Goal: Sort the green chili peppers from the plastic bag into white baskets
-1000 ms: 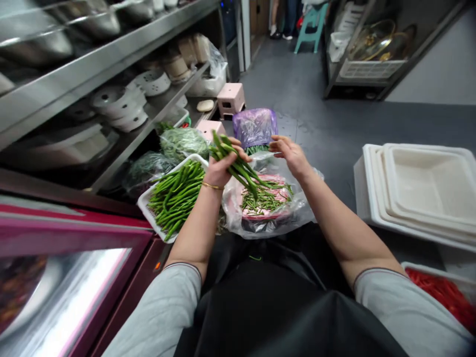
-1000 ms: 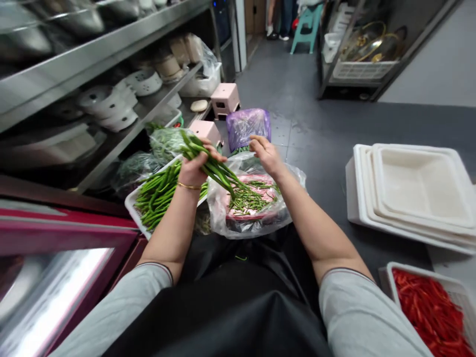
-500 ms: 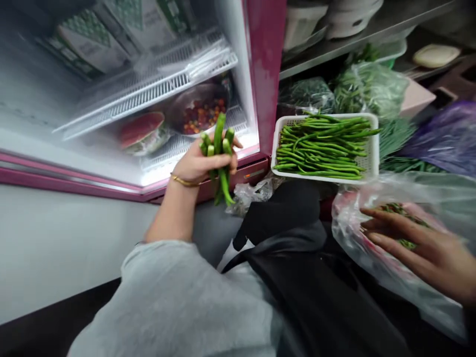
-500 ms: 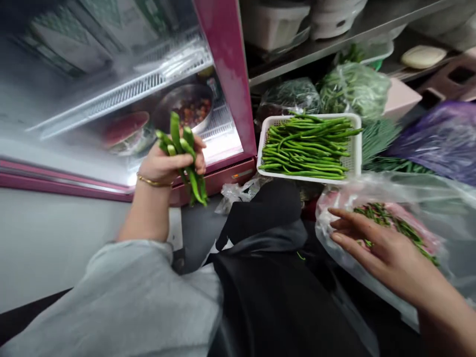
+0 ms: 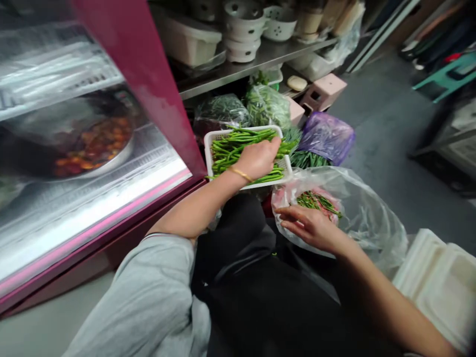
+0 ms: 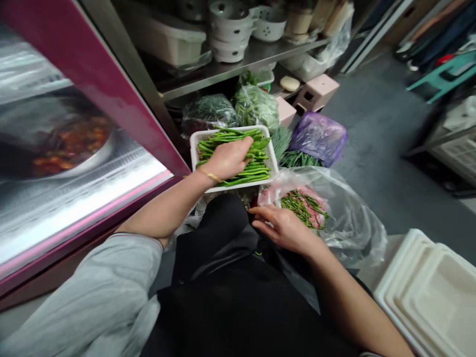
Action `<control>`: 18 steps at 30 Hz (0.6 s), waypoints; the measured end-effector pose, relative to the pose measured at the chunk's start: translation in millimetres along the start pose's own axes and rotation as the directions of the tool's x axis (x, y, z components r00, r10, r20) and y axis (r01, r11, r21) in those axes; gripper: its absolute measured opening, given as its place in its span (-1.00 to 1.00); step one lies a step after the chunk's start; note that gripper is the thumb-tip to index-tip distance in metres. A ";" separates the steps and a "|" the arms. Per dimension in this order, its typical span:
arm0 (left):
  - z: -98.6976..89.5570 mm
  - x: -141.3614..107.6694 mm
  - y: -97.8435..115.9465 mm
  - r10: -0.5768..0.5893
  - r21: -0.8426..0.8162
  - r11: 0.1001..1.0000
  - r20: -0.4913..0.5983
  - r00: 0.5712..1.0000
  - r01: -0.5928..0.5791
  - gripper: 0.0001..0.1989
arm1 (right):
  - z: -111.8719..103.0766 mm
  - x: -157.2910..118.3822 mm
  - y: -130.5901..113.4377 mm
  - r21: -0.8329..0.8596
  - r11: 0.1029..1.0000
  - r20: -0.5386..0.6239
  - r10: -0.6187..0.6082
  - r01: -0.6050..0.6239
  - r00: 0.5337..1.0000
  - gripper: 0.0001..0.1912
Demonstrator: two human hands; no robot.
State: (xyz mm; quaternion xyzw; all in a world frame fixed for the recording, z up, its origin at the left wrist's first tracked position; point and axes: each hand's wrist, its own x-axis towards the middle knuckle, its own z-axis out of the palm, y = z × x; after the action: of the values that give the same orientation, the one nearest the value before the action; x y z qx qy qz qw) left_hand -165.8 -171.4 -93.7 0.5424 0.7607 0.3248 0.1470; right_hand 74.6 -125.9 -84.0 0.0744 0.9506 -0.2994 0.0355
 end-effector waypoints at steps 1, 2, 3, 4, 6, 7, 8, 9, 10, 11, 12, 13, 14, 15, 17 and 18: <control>24.9 26.6 0.9 -0.022 0.124 0.992 0.030 0.999 0.018 -0.64 | 3.8 -6.7 8.1 -0.006 1.000 0.012 0.030 -0.030 0.999 -0.68; 49.8 47.2 -1.7 -0.049 0.223 0.974 0.055 0.997 0.035 -0.61 | 7.4 -14.6 16.9 -0.008 0.998 0.020 0.066 -0.066 0.998 -0.68; 73.4 61.3 -7.5 -0.074 0.303 0.952 0.076 0.994 0.048 -0.55 | 10.5 -23.6 25.9 -0.005 0.994 0.025 0.106 -0.106 0.994 -0.68; 94.7 69.3 -16.0 -0.088 0.363 0.930 0.100 0.991 0.046 -0.46 | 13.0 -33.4 34.6 0.003 0.989 0.024 0.148 -0.148 0.989 -0.67; 127.1 71.7 -37.7 -0.079 0.436 0.900 0.145 0.986 0.008 -0.22 | 15.5 -54.3 49.5 0.034 0.972 0.015 0.231 -0.231 0.973 -0.65; 137.5 69.3 -48.8 -0.057 0.450 0.893 0.155 0.986 -0.019 -0.16 | 15.2 -64.4 55.4 0.056 0.963 0.010 0.263 -0.263 0.965 -0.64; 144.3 66.6 -58.8 -0.033 0.452 0.891 0.158 0.987 -0.043 -0.14 | 13.9 -73.5 60.1 0.082 0.954 0.009 0.289 -0.288 0.957 -0.64; 147.9 64.7 -66.7 -0.012 0.450 0.891 0.159 0.987 -0.061 -0.14 | 11.4 -81.0 63.9 0.113 0.946 0.005 0.306 -0.304 0.952 -0.64; 149.0 64.0 -72.2 0.002 0.449 0.890 0.159 0.987 -0.074 -0.16 | 7.7 -86.2 66.9 0.148 0.939 -0.010 0.314 -0.310 0.949 -0.65; 148.5 64.3 -75.3 0.006 0.453 0.888 0.163 0.987 -0.080 -0.17 | 2.8 -88.4 69.6 0.183 0.935 -0.039 0.315 -0.303 0.948 -0.67; 147.1 65.3 -76.6 0.002 0.461 0.883 0.173 0.985 -0.083 -0.19 | -3.2 -87.2 72.4 0.212 0.936 -0.085 0.305 -0.282 0.948 -0.69; 145.2 66.5 -76.6 -0.005 0.470 0.879 0.187 0.982 -0.085 -0.21 | -10.0 -82.3 75.5 0.229 0.940 -0.142 0.288 -0.251 0.947 -0.70; 143.2 67.2 -76.3 -0.014 0.477 0.874 0.205 0.979 -0.088 -0.25 | -17.4 -73.5 79.3 0.230 0.950 -0.206 0.261 -0.213 0.943 -0.71; 141.4 67.1 -76.4 -0.019 0.481 0.872 0.222 0.975 -0.092 -0.31 | -25.3 -60.9 84.1 0.216 0.961 -0.268 0.229 -0.173 0.936 -0.72; 138.6 63.3 -78.5 -0.010 0.480 0.870 0.240 0.971 -0.110 -0.41 | -41.0 -26.6 97.8 0.154 0.980 -0.372 0.174 -0.124 0.912 -0.71; 137.6 59.4 -80.5 0.005 0.479 0.869 0.236 0.972 -0.121 -0.43 | -48.6 -6.8 107.1 0.115 0.985 -0.416 0.166 -0.129 0.894 -0.71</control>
State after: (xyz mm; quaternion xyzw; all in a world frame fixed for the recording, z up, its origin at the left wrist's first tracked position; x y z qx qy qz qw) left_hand -167.2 -86.8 -241.3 0.6201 0.7780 0.0619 0.0800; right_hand 97.6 -12.2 -103.9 0.2109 0.9136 -0.3125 -0.1522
